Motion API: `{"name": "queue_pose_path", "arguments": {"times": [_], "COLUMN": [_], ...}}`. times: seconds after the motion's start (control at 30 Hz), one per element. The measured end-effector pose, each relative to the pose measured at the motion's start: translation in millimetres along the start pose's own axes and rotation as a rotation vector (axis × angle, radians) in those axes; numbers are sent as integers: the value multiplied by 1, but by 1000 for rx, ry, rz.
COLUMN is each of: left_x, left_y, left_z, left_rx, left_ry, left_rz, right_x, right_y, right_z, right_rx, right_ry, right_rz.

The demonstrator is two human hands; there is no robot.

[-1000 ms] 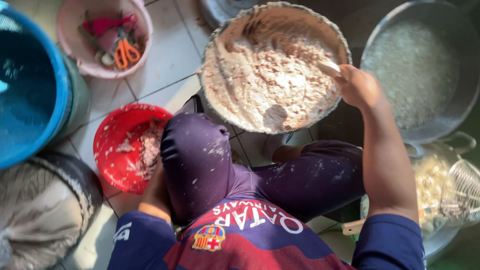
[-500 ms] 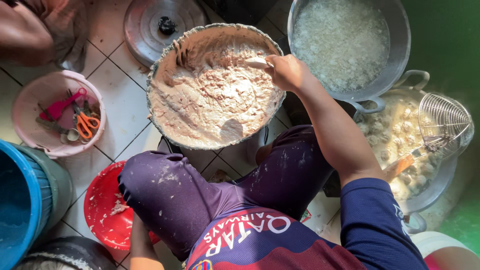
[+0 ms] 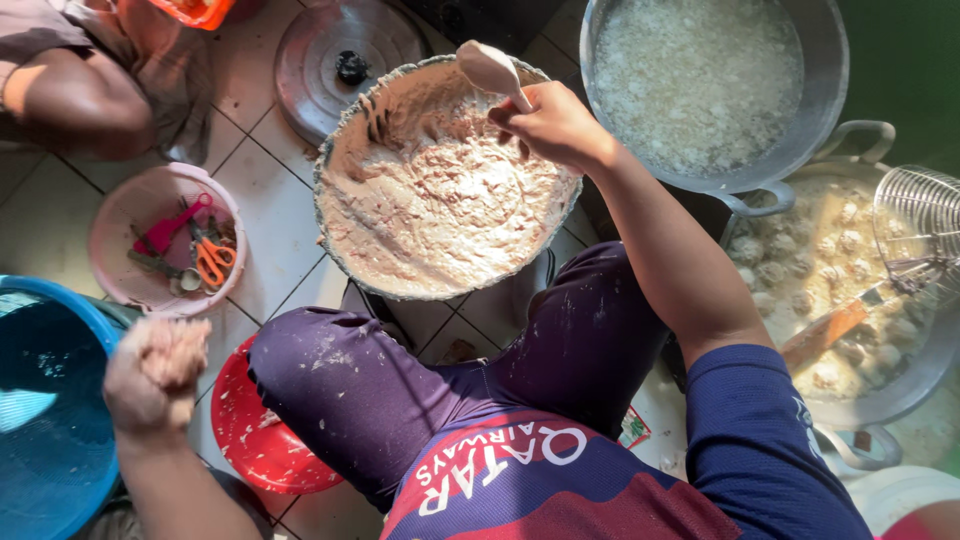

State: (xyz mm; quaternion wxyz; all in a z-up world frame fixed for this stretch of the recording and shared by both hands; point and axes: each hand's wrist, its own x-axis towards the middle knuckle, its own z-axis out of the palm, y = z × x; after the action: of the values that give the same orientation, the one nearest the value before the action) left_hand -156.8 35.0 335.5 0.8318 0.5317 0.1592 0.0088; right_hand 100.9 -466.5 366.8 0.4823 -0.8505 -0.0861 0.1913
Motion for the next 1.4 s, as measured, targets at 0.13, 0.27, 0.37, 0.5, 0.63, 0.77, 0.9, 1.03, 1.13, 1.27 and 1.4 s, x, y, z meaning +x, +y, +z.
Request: {"name": "queue_pose_path", "arguments": {"times": [0.13, 0.27, 0.37, 0.5, 0.63, 0.77, 0.9, 1.03, 1.13, 1.27, 1.4], "left_x": [65, 117, 142, 150, 161, 169, 176, 182, 192, 184, 161], "left_y": [41, 11, -20, -59, -96, -130, -158, -182, -178, -142, -95], "left_z": [105, 215, 278, 305, 309, 316, 313, 304, 304, 303, 313], "left_rx": [-233, -105, -392, -564, -499, -383, -291, -283, -203, -60, 74], "left_ry": [-370, -715, -647, -572, -442, -391, -297, -310, -299, -338, -258], "left_rz": [-15, 248, -134, -267, -288, -103, -59, -8, 24, -175, -408], "right_x": [-5, -18, -25, -24, -18, -15, -19, -20, -17, -12, -14], "right_y": [-33, -57, -59, -41, -21, -18, -26, -30, -29, -26, -29], "right_z": [6, 10, 10, 10, 14, 24, 34, 41, 42, 42, 35], "right_rx": [384, 547, 641, 615, 552, 449, 268, -37, -178, -158, -64], "right_ry": [-208, -227, -235, -164, -148, -84, -16, 89, 173, 203, 163], "right_rz": [-76, -22, -11, 24, 68, -50, -27, -156, -308, -265, -181]}}
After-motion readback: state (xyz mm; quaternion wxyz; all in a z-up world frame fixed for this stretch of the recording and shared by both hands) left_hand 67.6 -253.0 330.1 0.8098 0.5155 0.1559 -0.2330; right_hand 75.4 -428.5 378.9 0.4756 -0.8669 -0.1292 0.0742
